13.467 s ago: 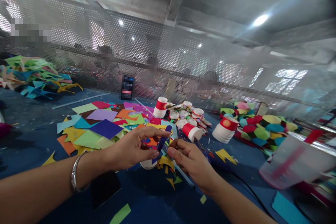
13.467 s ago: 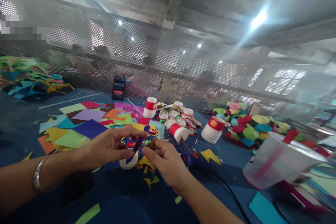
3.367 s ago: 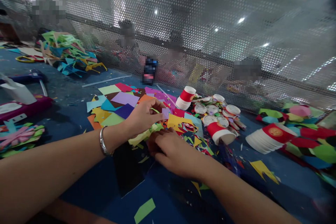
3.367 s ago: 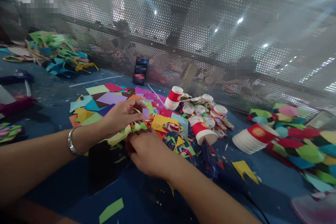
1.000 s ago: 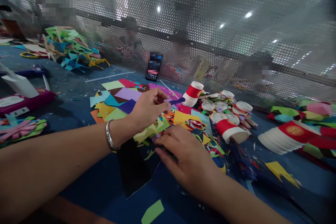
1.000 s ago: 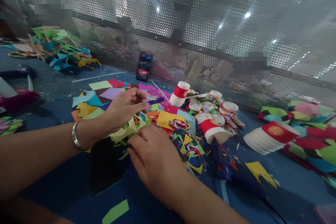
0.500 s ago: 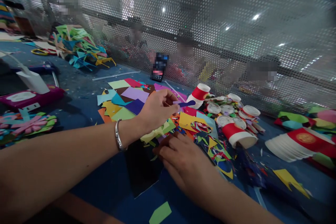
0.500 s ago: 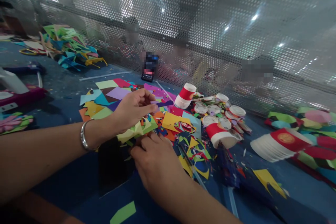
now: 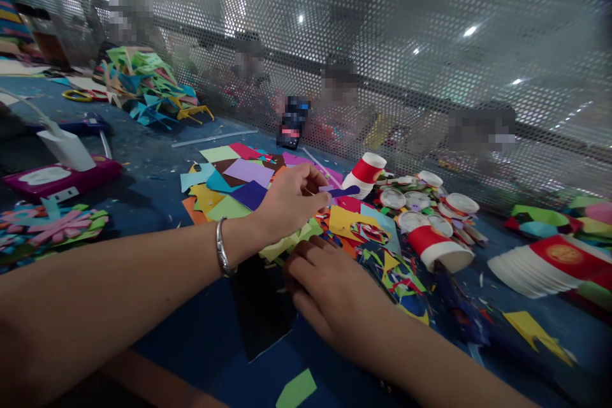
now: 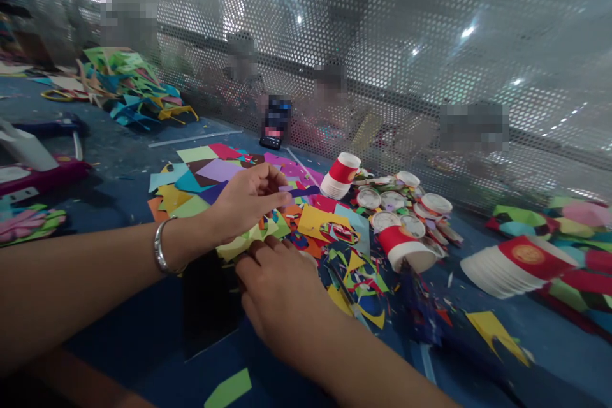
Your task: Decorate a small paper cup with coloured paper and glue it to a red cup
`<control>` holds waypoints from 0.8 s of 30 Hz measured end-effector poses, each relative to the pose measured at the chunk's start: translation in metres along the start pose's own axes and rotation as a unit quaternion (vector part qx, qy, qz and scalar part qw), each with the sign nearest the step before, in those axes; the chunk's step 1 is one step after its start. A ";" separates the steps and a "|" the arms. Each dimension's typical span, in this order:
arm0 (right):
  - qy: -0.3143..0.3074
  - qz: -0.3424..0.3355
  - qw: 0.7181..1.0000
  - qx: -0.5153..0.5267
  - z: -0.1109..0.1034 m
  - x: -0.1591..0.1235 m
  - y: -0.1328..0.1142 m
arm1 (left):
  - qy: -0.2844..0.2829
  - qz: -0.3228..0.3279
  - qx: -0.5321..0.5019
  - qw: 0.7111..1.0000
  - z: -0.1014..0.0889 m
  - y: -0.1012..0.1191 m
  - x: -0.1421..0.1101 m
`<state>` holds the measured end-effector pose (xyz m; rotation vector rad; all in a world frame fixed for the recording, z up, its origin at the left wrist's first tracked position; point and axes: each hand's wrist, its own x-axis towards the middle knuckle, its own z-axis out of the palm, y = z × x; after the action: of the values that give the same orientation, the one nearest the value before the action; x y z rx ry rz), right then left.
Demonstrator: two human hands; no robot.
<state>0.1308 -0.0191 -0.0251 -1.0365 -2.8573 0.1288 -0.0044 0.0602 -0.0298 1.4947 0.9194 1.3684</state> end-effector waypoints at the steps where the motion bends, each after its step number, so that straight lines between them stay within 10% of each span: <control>1: -0.003 0.004 1.000 0.003 0.000 0.000 0.000 | 0.000 0.000 -0.001 1.000 0.000 0.000 0.000; 24: 0.009 -0.025 1.000 -0.006 0.002 0.031 0.001 | 0.005 -0.007 0.016 1.000 -0.005 0.003 0.004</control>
<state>0.1075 0.0012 -0.0254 -0.9615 -2.8692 0.0985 -0.0092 0.0634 -0.0260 1.5045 0.9610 1.3591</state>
